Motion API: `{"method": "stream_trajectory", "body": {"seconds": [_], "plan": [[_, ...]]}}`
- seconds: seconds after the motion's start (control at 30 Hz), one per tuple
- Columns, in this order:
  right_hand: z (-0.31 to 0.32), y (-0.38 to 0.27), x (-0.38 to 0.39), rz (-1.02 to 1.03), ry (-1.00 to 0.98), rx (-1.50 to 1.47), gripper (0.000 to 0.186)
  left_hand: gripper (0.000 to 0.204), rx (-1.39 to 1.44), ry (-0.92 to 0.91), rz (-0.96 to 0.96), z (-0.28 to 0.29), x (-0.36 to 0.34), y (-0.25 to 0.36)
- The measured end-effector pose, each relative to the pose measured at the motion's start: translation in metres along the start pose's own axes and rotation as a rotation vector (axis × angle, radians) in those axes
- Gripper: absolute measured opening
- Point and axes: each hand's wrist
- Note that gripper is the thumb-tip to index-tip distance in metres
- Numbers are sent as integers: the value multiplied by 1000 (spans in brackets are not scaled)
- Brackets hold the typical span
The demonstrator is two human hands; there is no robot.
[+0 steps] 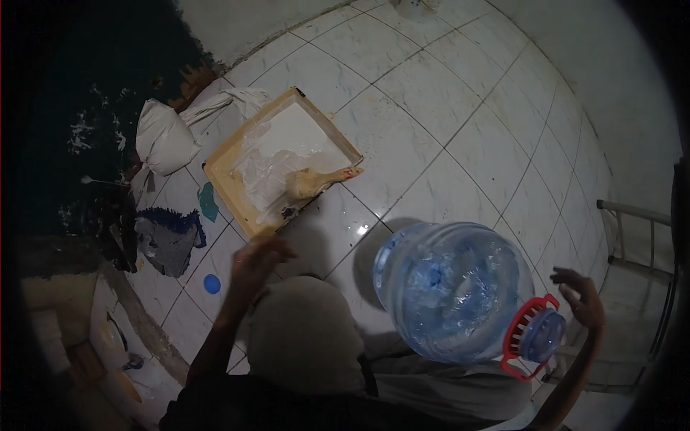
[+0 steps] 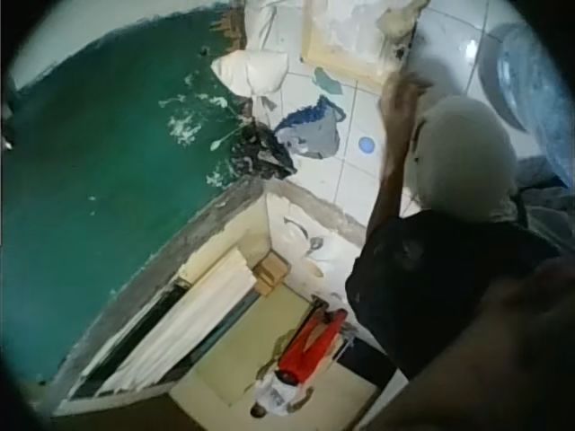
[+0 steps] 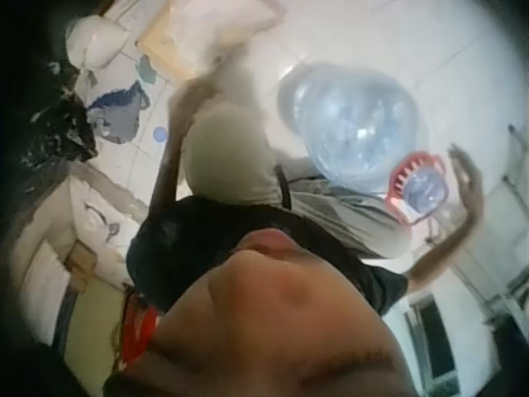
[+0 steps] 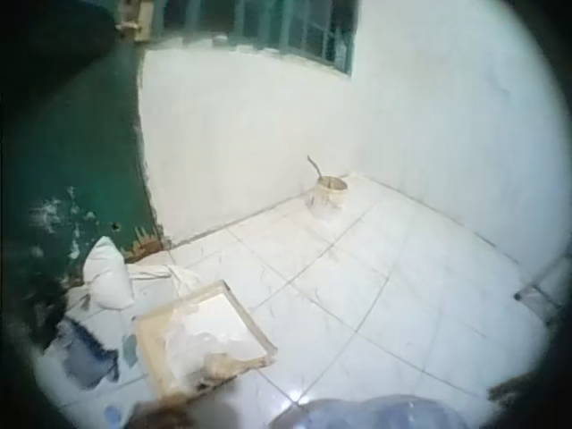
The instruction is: Pour water into a paint tray and mix it with white paint using a brush and a stick.
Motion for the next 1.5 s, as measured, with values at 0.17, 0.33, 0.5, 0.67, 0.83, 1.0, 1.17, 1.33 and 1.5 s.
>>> {"method": "stream_trajectory", "body": {"seconds": [0.17, 0.33, 0.5, 0.67, 0.83, 1.0, 1.17, 1.33, 1.5], "plan": [[55, -69, 7, 394, 164, -403, 50, 62, -307, 8, 121, -54, 50, 116], [58, -114, -19, 684, -297, -220, 69, 91, -1006, -291, 307, -132, 45, 159], [65, -123, 3, 506, -489, -424, 69, 98, -872, -502, 554, -146, 25, 186], [89, -117, 90, -147, -269, -793, 54, 91, -1032, -477, 685, -185, 72, 171], [136, -45, 176, -253, -133, -671, 36, 92, -621, -238, 805, -281, 60, 175], [136, 73, 240, -643, -203, -618, 43, 95, -379, 398, 643, -357, 49, 104], [206, 132, 243, -694, -269, -678, 41, 103, -706, 452, 882, -378, 35, 95], [263, 228, 139, -498, -125, -484, 36, 102, -723, 597, 1029, -395, 19, 131], [369, 172, -78, -247, -19, -368, 29, 97, -769, 636, 1092, -401, 28, 120]]}}
Point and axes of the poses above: each hand's wrist, its own x-axis away from the middle knuckle, its own z-axis out of the back of the hand, y = z × x, and after that the axes turned 12 degrees about x, right-handed
